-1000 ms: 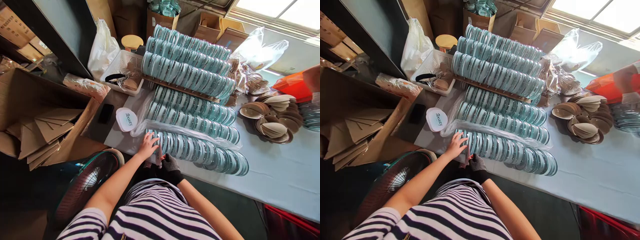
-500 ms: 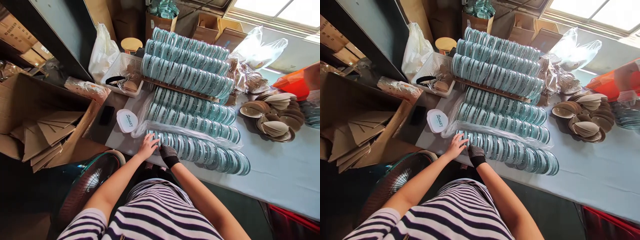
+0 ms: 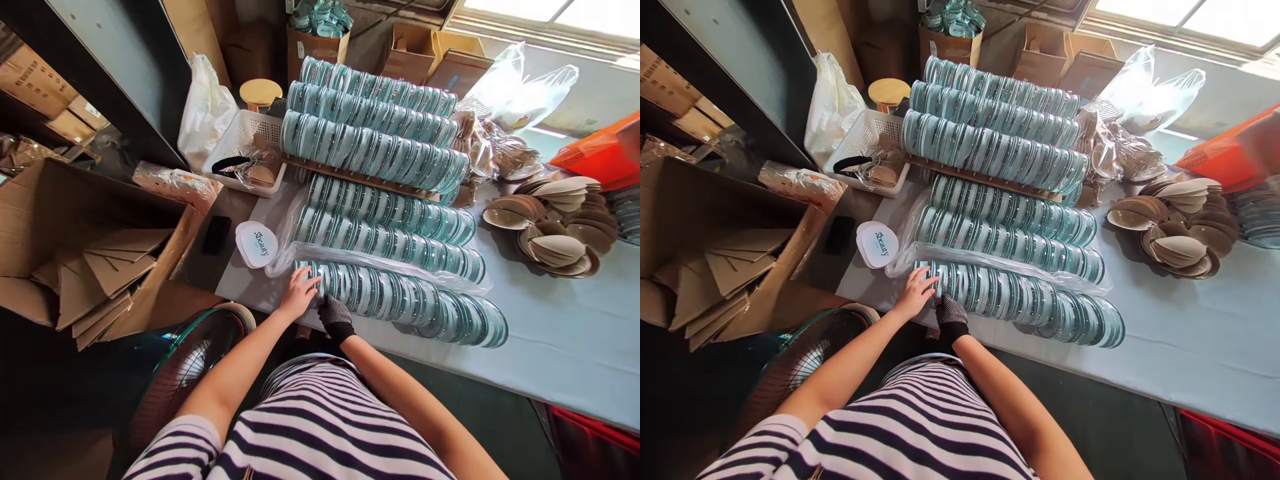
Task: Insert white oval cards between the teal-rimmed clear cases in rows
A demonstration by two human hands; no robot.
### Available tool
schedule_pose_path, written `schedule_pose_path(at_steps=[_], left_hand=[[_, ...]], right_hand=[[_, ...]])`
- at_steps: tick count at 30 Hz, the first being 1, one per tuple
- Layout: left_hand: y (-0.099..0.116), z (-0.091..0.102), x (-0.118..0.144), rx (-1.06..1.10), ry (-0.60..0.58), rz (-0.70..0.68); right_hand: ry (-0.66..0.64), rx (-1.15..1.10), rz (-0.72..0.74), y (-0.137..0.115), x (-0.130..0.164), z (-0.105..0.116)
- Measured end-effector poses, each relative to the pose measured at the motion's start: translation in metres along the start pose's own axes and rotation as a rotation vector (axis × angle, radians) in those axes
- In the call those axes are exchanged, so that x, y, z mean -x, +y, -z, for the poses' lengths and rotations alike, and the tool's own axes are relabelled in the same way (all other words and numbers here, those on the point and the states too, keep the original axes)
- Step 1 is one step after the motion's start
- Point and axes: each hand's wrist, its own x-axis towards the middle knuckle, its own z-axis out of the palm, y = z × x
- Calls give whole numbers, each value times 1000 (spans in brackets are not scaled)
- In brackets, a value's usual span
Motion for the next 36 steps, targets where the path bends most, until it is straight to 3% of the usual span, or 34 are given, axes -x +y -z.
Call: schedule_pose_path(at_steps=[6,13,16,20,22,24,26,28,31,33,36], left_hand=[[-1,-1,1,10,-11,-2],[-3,3,1,-42,-44,-17],[-1,2,0,-49,-47,-22],[4,1,2,-48,-40,-20],[-3,8,1,-22,67,10],[-22,24,-2,14,317,124],[-53,46,-7,49,617,329],[-87,69,-15,112,792,580],[-126,88,-28,245,785,830],[-138,87,-36,297,754,869],[-140,78,-43,315,778,869]], right_hand=[[12,-175,-46,0,2,-12],[-307,-583,-57,10,5,16],[-369,-713,-28,15,8,23],[-212,-391,22,14,13,34],[-121,-185,70,15,15,45],[-75,-71,141,19,15,57],[-38,33,213,21,12,67],[-24,92,278,17,6,73],[-51,152,363,-8,-8,75],[-63,174,411,-37,-23,73],[14,148,504,-88,-57,69]])
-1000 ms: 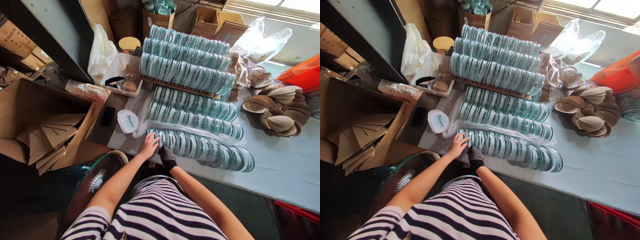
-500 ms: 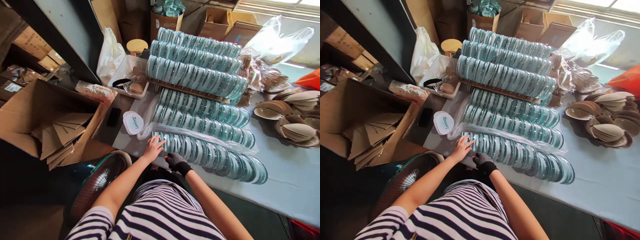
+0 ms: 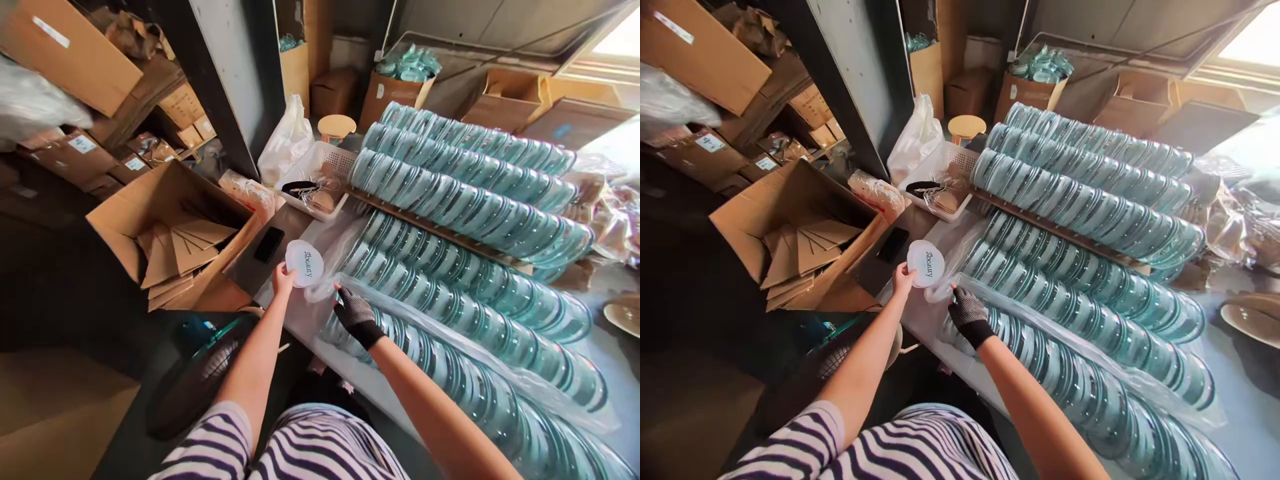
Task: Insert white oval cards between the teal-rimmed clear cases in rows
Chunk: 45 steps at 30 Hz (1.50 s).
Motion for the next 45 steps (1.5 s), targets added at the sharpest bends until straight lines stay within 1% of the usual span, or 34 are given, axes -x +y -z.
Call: schedule_pose_path(at_steps=[2,4,6,7,9,11,13,14,16,18,19,21,23,24,25,26,27,29,30,31,32,33,34,36,39,41,43,45], left_hand=[[-1,-5,5,17,25,-13],[-4,-8,7,31,35,-77],[-9,-10,7,39,31,-170],[-12,-11,6,45,27,-210],[-18,-14,4,66,20,-245],[-23,-18,3,93,16,-254],[-27,-22,2,112,10,-252],[-28,-23,2,120,8,-247],[-27,-23,1,130,7,-229],[-23,-19,1,114,2,-226],[-20,-16,3,91,1,-233],[-12,-7,9,27,12,-267],[-5,1,24,7,19,-333],[-2,4,35,37,-10,-373],[-1,5,49,90,-76,-411],[-1,4,64,151,-175,-442],[-3,2,81,206,-292,-460],[-10,-4,116,255,-504,-449],[-16,-8,131,254,-569,-419],[-21,-13,145,253,-608,-377],[-25,-16,155,262,-634,-323],[-29,-20,162,282,-654,-261],[-31,-22,167,310,-671,-199],[-30,-24,169,370,-696,-84],[-22,-24,166,429,-710,60],[-16,-23,165,462,-729,137],[-12,-23,166,490,-743,194],[-10,-23,169,517,-749,227]], right_hand=[[40,-28,20,-16,-40,-2],[18,-56,-22,-28,-75,-6],[-20,-66,-82,-35,-98,-12],[-34,-63,-102,-36,-104,-15],[-16,-44,-111,-38,-106,-23],[81,-47,-65,-38,-100,-32],[173,-142,-35,-39,-95,-40],[178,-218,-53,-40,-95,-44],[126,-352,-129,-42,-100,-47],[101,-398,-197,-41,-109,-42],[130,-399,-212,-39,-113,-36],[263,-433,-226,-30,-110,-19],[436,-482,-199,-13,-89,0],[502,-486,-173,-2,-69,8],[531,-469,-154,8,-44,12],[520,-434,-150,18,-14,13],[469,-396,-172,26,19,9],[314,-371,-264,38,84,-10],[245,-380,-299,42,112,-23],[204,-386,-309,44,135,-37],[180,-387,-319,45,152,-50],[159,-383,-328,44,163,-62],[142,-371,-340,42,167,-70],[98,-338,-362,36,161,-79],[33,-292,-346,26,146,-74],[-15,-262,-330,21,143,-68],[-58,-229,-346,17,145,-65],[-91,-203,-375,13,141,-64]])
